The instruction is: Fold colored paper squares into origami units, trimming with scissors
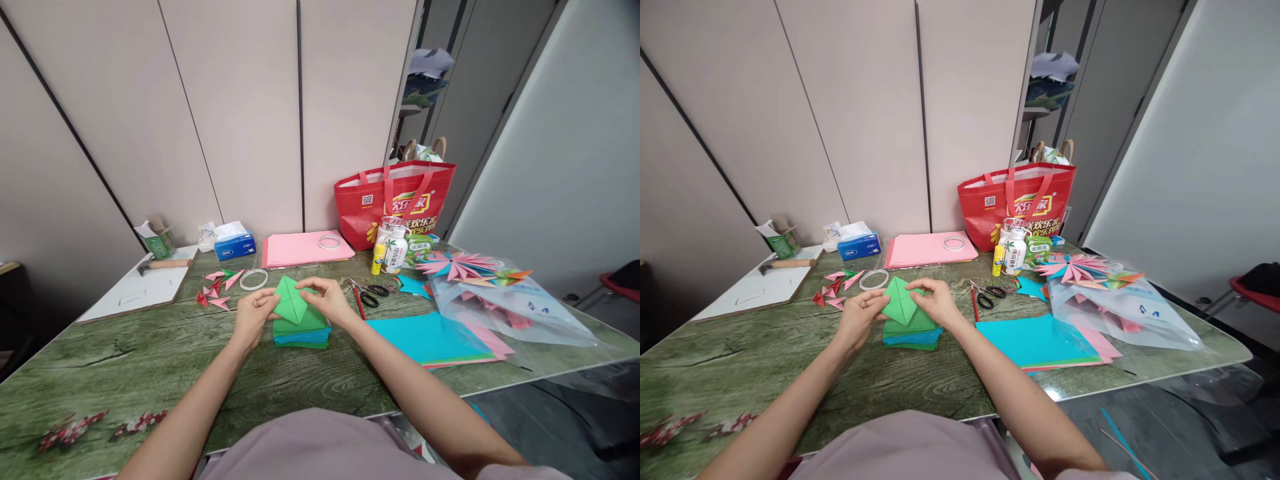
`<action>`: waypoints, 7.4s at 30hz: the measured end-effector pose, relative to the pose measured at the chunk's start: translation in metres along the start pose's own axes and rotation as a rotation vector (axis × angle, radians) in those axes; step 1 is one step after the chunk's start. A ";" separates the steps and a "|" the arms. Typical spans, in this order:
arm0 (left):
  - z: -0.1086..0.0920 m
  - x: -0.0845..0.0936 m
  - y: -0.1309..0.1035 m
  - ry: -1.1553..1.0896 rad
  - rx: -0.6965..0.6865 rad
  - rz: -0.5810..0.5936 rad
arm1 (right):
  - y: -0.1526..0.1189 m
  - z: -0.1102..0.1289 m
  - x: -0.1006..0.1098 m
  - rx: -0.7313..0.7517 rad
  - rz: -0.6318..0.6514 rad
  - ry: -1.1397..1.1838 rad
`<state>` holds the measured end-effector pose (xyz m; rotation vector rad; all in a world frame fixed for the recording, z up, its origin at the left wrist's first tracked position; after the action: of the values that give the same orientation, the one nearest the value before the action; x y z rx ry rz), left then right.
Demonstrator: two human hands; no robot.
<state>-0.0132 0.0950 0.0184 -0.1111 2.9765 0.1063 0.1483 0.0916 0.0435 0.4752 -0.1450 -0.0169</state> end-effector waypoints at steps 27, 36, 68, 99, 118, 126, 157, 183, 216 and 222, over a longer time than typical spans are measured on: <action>0.005 -0.024 -0.011 -0.041 0.127 0.307 | -0.005 -0.007 -0.016 -0.013 0.194 0.149; 0.006 -0.022 -0.008 -0.058 0.118 0.288 | -0.003 0.000 -0.012 0.136 0.181 -0.064; 0.003 -0.018 -0.008 0.026 0.040 0.313 | 0.000 0.003 -0.007 0.103 0.208 -0.045; 0.001 -0.014 -0.006 -0.227 -0.027 0.124 | -0.012 0.020 -0.011 0.385 -0.021 -0.240; 0.000 -0.017 -0.007 -0.087 -0.045 0.214 | -0.001 0.002 -0.003 0.123 0.017 0.002; -0.010 -0.018 -0.007 0.184 -0.191 0.243 | 0.001 -0.003 -0.009 0.071 0.168 0.012; -0.018 -0.006 -0.003 0.174 -0.216 0.076 | 0.000 -0.021 -0.004 -0.186 0.026 0.139; -0.001 -0.003 -0.003 -0.038 -0.072 0.004 | -0.004 -0.026 -0.013 -0.184 0.004 0.227; -0.002 -0.004 -0.003 -0.054 0.026 0.095 | -0.002 -0.002 -0.009 0.047 0.179 -0.041; 0.000 -0.002 -0.001 -0.063 0.051 0.083 | -0.002 0.000 -0.008 0.066 0.197 -0.060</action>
<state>-0.0114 0.0939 0.0188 0.0218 2.9187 0.0433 0.1406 0.0899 0.0419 0.5252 -0.2516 0.1668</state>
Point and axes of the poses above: each hand's wrist, its own y-axis towards the middle knuckle, its own x-axis out of the back of the hand, z = x × y, the point moved 8 cm from there along y, towards the middle knuckle, and after that the axes turned 5 degrees about -z, right-handed, at the moved point
